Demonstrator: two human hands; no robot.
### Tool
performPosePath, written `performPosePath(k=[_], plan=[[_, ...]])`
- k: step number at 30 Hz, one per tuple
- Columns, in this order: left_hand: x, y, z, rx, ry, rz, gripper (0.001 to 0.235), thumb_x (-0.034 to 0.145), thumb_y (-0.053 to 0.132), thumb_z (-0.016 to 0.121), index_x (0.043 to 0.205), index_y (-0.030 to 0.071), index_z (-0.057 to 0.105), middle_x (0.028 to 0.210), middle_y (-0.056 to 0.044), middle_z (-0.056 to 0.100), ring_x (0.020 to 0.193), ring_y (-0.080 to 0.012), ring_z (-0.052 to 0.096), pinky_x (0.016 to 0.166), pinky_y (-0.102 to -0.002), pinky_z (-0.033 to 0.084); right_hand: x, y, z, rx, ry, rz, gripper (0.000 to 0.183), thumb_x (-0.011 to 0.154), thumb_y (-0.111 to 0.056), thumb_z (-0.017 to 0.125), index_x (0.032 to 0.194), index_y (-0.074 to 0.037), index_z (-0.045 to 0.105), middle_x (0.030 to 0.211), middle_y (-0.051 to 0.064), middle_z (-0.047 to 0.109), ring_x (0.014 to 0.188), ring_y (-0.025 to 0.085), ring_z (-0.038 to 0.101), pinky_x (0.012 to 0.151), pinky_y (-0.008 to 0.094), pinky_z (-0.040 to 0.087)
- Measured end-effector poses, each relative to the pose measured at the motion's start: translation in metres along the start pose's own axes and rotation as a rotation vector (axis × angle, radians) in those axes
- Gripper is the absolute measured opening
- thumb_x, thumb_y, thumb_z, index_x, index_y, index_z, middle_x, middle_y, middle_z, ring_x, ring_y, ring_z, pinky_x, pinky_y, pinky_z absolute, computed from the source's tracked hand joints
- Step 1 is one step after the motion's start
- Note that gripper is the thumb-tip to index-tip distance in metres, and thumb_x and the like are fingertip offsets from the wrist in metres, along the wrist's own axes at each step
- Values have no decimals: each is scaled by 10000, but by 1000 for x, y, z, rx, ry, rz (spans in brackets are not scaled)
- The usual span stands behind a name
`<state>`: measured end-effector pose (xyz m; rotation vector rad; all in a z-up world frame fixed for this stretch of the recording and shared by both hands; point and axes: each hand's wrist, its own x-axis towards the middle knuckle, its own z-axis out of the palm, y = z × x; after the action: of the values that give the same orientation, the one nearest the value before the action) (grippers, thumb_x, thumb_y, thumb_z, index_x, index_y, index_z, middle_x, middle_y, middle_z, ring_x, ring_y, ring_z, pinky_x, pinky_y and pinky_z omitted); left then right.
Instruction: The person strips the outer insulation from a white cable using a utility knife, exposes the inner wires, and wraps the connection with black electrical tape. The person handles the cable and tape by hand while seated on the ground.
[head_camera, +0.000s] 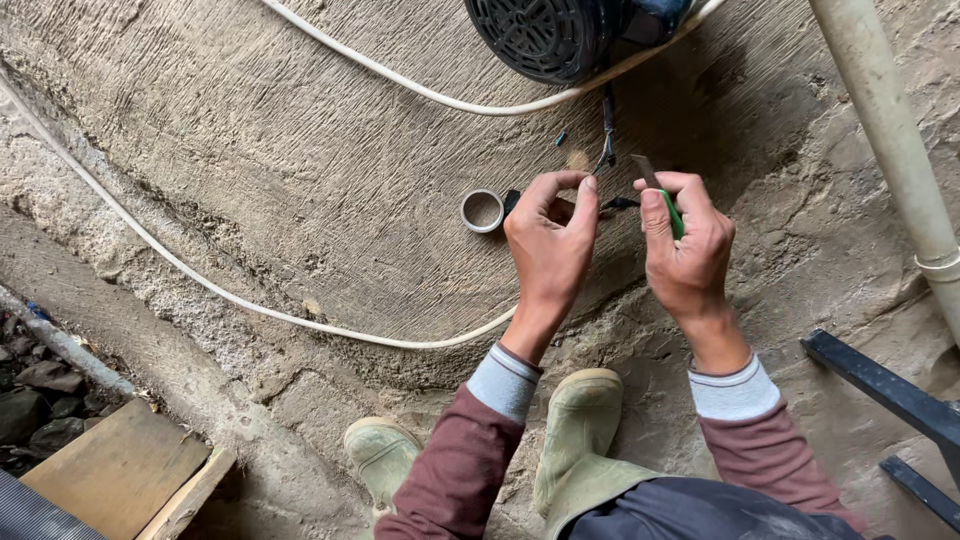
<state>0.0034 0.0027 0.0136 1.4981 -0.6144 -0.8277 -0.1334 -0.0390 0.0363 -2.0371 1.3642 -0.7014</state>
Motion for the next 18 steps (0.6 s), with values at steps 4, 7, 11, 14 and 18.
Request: performPosePath(k=[4, 7, 11, 14, 18], plan=[[2, -1, -1, -274, -118, -196, 154, 1012, 128, 650, 1019, -10, 719, 747, 17, 667, 634, -21, 569, 556, -207, 451, -2, 4, 3, -78, 71, -199, 189, 1156, -176, 631, 1161, 12, 651, 1021, 144, 741, 850, 232, 728, 730, 340, 552], [0, 0, -2, -356, -166, -234, 174, 1033, 132, 615, 1033, -8, 717, 707, 35, 605, 595, -22, 508, 515, -211, 391, 0, 0, 5, -106, 73, -273, 153, 1143, -136, 645, 1160, 16, 642, 1057, 158, 742, 903, 282, 752, 765, 355, 582], [-2, 3, -4, -267, -170, -165, 206, 1053, 156, 600, 1062, 2, 737, 699, 44, 602, 620, -17, 514, 533, -202, 398, 2, -6, 7, -182, 56, -352, 141, 1120, -107, 659, 1163, 26, 642, 1022, 167, 732, 908, 304, 750, 756, 373, 591], [-4, 7, -4, -229, -151, -132, 211, 1052, 162, 603, 1056, 7, 746, 705, 43, 617, 631, -17, 524, 540, -201, 406, 5, -9, 6, -242, 51, -413, 129, 1115, -88, 663, 1172, 26, 644, 999, 167, 724, 899, 305, 742, 749, 383, 590], [-5, 11, -5, -216, -134, -131, 211, 1048, 159, 614, 1036, 4, 757, 718, 35, 624, 637, -19, 503, 536, -206, 381, 9, -13, 4, -287, 44, -434, 122, 1100, -78, 677, 1174, 18, 667, 959, 150, 718, 842, 284, 723, 714, 379, 577]])
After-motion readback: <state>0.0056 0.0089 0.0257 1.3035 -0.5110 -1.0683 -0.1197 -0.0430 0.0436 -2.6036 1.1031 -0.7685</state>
